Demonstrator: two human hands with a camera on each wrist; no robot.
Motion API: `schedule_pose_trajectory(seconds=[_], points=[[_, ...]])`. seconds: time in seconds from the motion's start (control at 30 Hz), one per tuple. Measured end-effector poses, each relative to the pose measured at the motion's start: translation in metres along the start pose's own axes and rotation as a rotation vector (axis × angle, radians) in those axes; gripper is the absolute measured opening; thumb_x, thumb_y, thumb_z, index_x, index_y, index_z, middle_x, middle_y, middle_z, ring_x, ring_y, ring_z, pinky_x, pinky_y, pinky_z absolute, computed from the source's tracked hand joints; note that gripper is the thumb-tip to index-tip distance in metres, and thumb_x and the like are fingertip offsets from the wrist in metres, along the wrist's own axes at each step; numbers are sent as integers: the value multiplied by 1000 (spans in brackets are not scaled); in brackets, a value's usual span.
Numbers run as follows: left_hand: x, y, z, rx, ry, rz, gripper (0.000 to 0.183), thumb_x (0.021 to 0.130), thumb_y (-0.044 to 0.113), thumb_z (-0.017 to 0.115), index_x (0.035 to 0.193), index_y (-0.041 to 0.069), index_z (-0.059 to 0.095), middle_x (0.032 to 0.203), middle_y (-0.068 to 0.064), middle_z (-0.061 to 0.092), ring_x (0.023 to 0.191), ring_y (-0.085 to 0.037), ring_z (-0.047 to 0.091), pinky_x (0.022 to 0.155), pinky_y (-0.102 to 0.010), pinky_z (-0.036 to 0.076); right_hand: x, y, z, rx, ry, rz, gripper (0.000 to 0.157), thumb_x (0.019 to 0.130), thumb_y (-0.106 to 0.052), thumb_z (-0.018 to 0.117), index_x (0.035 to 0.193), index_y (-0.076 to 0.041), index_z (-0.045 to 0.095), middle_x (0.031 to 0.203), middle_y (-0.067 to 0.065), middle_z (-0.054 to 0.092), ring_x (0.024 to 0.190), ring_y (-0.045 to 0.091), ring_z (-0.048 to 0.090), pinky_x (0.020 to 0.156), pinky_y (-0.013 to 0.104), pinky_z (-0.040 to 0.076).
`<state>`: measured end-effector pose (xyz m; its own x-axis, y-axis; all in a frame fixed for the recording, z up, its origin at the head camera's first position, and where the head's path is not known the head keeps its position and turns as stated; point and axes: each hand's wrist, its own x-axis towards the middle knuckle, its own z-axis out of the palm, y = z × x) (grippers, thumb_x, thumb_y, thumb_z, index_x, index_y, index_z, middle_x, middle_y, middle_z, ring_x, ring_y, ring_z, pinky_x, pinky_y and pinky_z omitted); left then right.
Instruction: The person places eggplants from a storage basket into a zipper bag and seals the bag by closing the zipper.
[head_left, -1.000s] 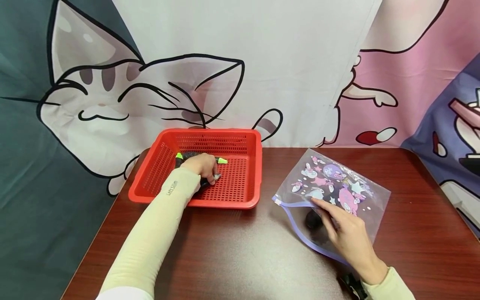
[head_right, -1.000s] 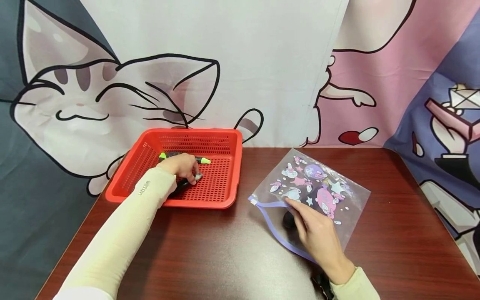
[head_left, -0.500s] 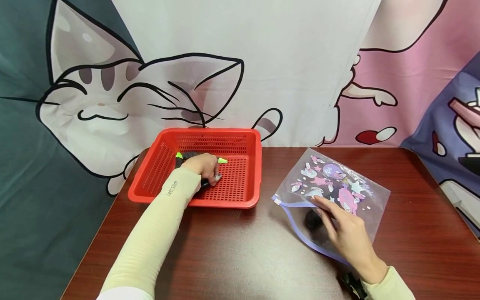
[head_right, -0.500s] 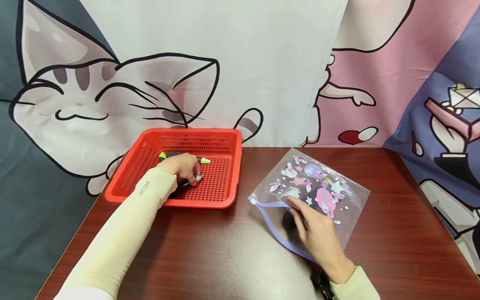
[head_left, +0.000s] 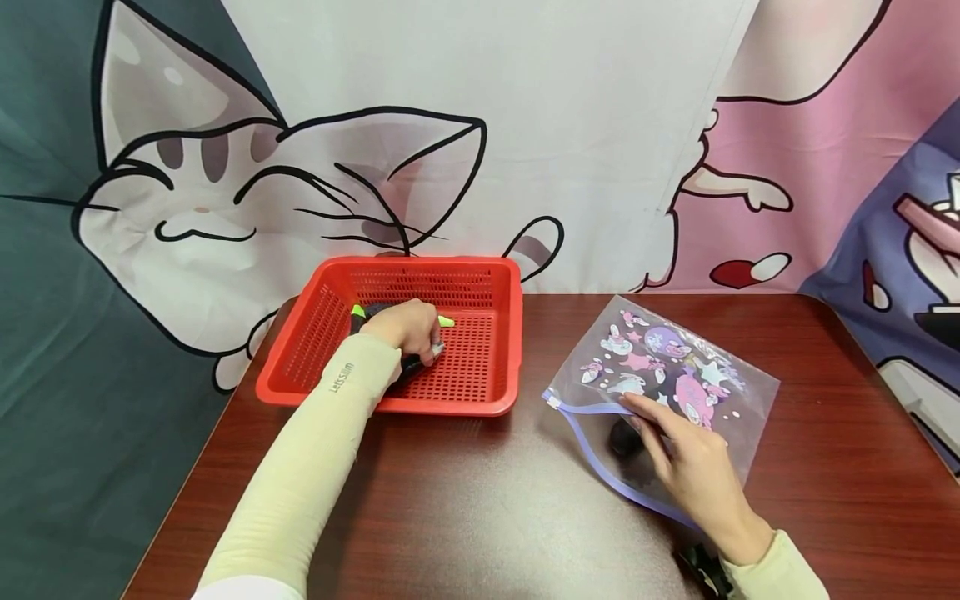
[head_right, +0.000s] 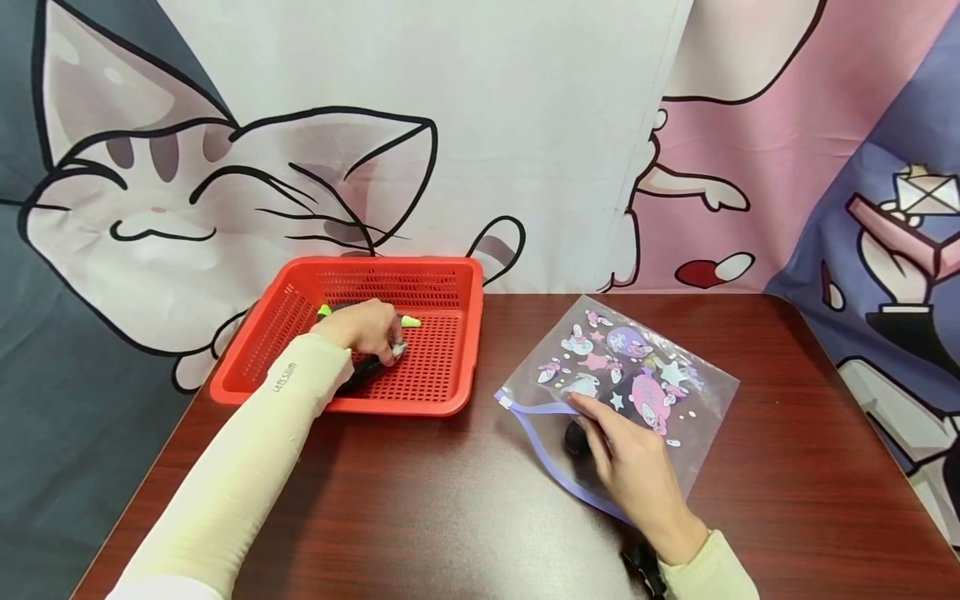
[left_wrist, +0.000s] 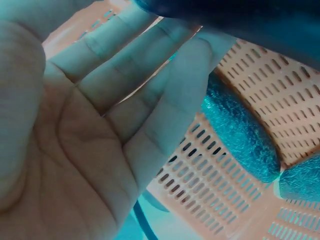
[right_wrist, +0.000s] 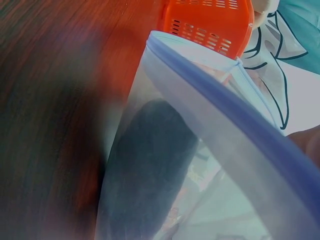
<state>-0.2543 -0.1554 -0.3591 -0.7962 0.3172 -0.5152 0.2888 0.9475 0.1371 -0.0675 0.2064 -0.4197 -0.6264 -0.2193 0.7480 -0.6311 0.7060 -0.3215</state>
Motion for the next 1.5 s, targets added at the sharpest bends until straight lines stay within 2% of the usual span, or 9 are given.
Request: schedule_pose_trajectory(seconds=[0.33,0.53,0.73,1.0,1.23,1.5], points=[[-14,5,-8,-18,107,39,29,81,17,84,107,9,74,104,-6,69,89,-20,60,80,-35,52,-1,-1,-2,16,-22,4,42,106,-39,48,119,-7,73,105,2,76,90,9,72,79,14,50],[-23,11,-16,-27,161,72,25,83,16,83,104,8,74,99,-5,68,86,-20,59,77,-34,51,-1,-2,-5,-4,-88,23,43,106,-39,46,120,-8,72,105,5,76,87,13,72,75,20,53],[-31,18,-22,-22,208,140,21,83,15,82,101,9,73,93,-4,67,84,-20,59,78,-36,51,0,0,-8,-20,-92,22,43,106,-39,45,117,-8,73,100,7,76,83,18,73,75,24,53],[-47,22,-31,-25,333,218,11,79,11,79,85,14,71,77,1,65,76,-18,57,75,-34,49,-2,2,-9,-14,-116,24,44,107,-38,42,117,-10,74,103,6,76,87,19,73,86,13,48],[-65,29,-41,-67,383,215,11,82,11,79,89,13,71,81,1,66,77,-18,59,77,-34,50,-2,1,-10,-17,-135,39,46,107,-39,40,117,-10,74,104,6,76,89,21,73,88,12,47],[-85,39,-48,-20,424,263,5,88,10,73,91,10,69,79,-1,63,71,-15,58,72,-32,48,-1,1,-9,8,-136,42,46,107,-39,42,117,-9,74,107,6,75,94,16,72,96,6,37]])
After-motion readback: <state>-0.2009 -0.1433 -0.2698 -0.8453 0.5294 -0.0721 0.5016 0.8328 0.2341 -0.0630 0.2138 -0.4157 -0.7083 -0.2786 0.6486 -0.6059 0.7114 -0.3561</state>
